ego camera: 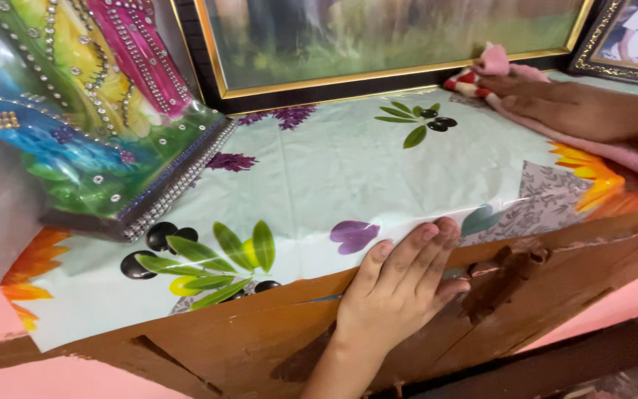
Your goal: The person cleans a shelf by removing a framed picture and flowers, then wiping the shelf surface with a cloth before replacing the items.
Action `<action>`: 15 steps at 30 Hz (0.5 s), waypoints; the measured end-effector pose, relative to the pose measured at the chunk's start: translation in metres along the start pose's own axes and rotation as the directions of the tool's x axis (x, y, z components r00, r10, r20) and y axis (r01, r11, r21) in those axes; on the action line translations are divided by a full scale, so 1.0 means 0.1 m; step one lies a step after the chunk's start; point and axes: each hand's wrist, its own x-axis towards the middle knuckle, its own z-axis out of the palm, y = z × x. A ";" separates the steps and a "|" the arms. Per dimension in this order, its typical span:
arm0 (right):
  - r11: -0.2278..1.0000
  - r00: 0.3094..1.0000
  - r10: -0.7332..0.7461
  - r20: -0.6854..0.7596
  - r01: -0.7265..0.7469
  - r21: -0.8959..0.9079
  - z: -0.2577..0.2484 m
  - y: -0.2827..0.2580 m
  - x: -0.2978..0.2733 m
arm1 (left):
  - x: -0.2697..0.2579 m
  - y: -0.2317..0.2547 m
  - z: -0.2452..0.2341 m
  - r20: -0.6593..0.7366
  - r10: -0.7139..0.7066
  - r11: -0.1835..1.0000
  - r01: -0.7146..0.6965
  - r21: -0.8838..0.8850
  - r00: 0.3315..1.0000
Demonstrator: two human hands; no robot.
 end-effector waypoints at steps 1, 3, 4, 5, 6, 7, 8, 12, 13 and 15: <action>0.994 0.997 -0.072 -0.017 0.071 -0.081 0.00 0.06 -0.08 | 0.00 0.01 0.00 -0.001 -0.004 1.000 0.004 0.014 1.000; 0.995 0.995 0.094 -0.034 -0.094 0.013 0.02 -0.10 -0.11 | 0.00 0.03 0.01 -0.006 -0.005 1.000 0.005 0.020 1.000; 0.964 0.968 0.248 -0.041 -0.243 0.109 0.01 -0.31 -0.06 | -0.01 0.05 0.01 -0.003 -0.010 1.000 0.010 0.021 1.000; 0.969 0.974 0.225 0.013 -0.225 0.106 -0.04 -0.55 0.00 | -0.01 0.06 0.03 -0.003 -0.013 1.000 0.013 0.024 1.000; 0.973 0.977 0.202 0.066 -0.208 0.105 -0.06 -0.82 0.11 | -0.01 0.06 0.05 -0.009 -0.009 1.000 0.009 0.017 1.000; 0.988 0.999 -0.042 0.016 0.040 0.148 -0.06 -1.11 0.24 | -0.03 0.08 0.08 -0.020 -0.011 1.000 0.012 0.015 1.000; 0.942 0.959 -0.281 -0.050 0.285 0.175 -0.06 -1.39 0.37 | -0.05 0.10 0.11 -0.031 -0.014 1.000 0.014 0.012 0.999; 0.830 0.865 -0.491 -0.103 0.500 0.247 -0.01 -2.33 0.59 | -0.13 0.18 0.23 -0.023 -0.046 0.988 0.042 -0.147 0.999; 0.838 0.863 -0.495 -0.101 0.505 0.204 -0.01 -2.43 0.58 | -0.16 0.18 0.23 -0.023 -0.055 0.988 0.051 -0.146 0.998; 0.847 0.862 -0.497 -0.101 0.507 0.160 -0.02 -2.39 0.51 | -0.15 0.18 0.22 -0.023 -0.062 0.987 0.058 -0.147 0.998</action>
